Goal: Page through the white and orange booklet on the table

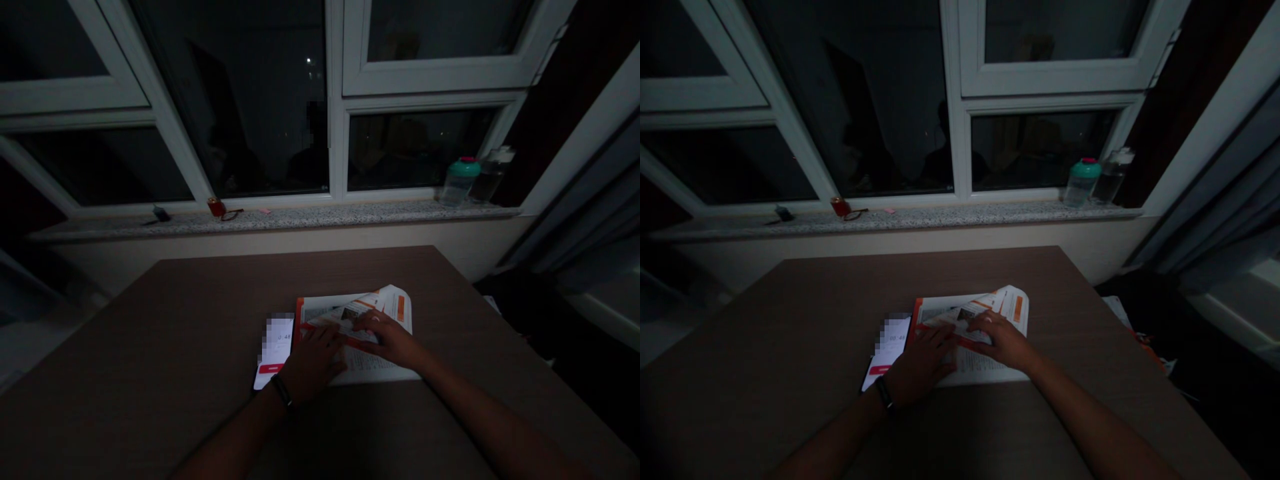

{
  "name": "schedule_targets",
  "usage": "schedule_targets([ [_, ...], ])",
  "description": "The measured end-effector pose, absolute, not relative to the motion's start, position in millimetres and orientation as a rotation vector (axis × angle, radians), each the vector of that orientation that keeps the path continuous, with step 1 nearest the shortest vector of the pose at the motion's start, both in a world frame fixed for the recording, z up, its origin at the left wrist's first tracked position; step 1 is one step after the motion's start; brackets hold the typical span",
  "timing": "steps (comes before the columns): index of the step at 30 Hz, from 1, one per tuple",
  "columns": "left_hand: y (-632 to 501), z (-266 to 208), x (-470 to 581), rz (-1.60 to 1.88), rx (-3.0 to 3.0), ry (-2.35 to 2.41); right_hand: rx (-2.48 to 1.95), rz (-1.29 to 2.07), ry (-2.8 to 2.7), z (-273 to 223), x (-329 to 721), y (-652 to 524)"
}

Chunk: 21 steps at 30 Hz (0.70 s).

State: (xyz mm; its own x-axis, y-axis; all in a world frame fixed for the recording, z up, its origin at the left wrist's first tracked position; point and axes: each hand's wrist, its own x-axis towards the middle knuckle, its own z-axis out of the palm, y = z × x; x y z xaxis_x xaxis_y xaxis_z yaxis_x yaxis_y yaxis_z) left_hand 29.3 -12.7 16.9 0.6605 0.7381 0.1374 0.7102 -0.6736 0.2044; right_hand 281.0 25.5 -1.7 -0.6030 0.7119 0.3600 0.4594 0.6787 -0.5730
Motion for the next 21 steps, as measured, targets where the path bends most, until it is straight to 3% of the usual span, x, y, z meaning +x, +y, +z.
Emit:
schedule_targets([
  [21, -13.7, 19.8, 30.8, 0.303, 2.708, 1.208, -0.893, 0.589, -2.307, -2.9, 281.8, 26.0],
])
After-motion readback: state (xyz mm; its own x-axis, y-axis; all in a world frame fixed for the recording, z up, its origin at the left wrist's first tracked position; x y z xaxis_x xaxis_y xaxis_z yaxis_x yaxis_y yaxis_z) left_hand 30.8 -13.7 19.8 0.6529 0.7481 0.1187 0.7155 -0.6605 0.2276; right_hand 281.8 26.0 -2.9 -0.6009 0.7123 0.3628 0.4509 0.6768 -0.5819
